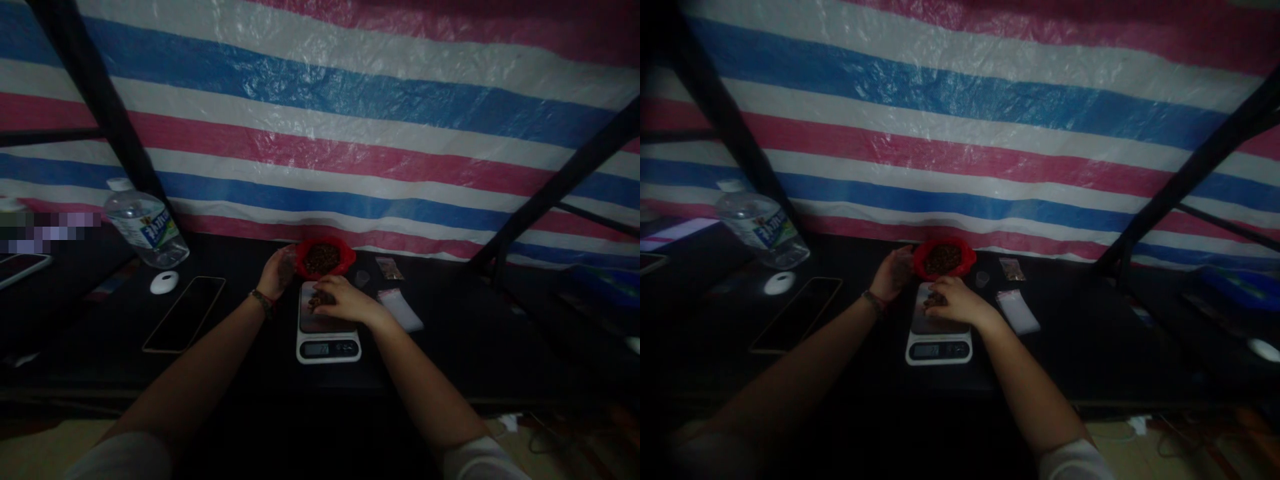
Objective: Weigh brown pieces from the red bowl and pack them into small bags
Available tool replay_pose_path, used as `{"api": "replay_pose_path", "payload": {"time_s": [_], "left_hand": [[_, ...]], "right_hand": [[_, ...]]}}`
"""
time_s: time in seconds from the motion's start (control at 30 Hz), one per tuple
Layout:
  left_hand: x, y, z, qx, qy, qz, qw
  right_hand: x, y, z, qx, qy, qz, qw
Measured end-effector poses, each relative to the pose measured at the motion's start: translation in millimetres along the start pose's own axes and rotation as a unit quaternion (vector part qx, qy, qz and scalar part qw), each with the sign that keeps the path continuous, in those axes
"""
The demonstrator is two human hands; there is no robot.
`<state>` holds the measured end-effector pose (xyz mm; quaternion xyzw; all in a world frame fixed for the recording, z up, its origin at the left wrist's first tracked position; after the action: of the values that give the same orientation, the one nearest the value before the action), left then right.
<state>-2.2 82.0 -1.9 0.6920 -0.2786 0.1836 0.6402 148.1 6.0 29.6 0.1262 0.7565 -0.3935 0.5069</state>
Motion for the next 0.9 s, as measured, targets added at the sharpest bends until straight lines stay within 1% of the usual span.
{"api": "replay_pose_path", "payload": {"time_s": [0.07,0.13,0.27,0.4,0.53,0.73,0.9], "left_hand": [[0.6,-1.8,-0.4,0.002,-0.014,0.000,1.000],[2.4,-4.0,-0.3,0.002,-0.027,-0.003,1.000],[5.1,-8.6,-0.9,0.001,-0.049,-0.010,0.999],[1.4,-12.3,-2.8,-0.001,-0.053,-0.019,0.998],[-2.1,-12.7,-3.8,0.007,-0.044,-0.024,0.999],[2.3,-13.1,-2.9,0.007,-0.060,-0.019,0.998],[-3.4,-16.2,-2.7,0.010,-0.046,-0.036,0.998]], "right_hand": [[7.3,-8.9,-3.0,-0.008,-0.030,0.019,0.999],[11.0,-15.7,-5.4,-0.012,-0.039,0.037,0.998],[15.2,-25.1,-10.5,-0.028,-0.024,0.056,0.998],[18.8,-23.2,-13.1,-0.037,-0.025,0.060,0.997],[13.0,-14.7,-9.9,-0.032,-0.026,0.055,0.998],[2.0,-10.6,1.2,-0.052,-0.075,0.008,0.996],[-2.6,-11.2,1.9,-0.061,-0.071,-0.001,0.996]]}}
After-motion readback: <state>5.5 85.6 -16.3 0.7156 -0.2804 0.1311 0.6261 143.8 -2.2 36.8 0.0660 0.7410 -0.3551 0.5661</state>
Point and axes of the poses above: each hand's wrist, its own z-axis away from the middle knuckle, its own x-axis out of the palm, y = z × x, the point moved 7 cm from there along -z, towards the middle knuckle, and after that the axes turned 4 degrees about -z, right-handed, at the moved point
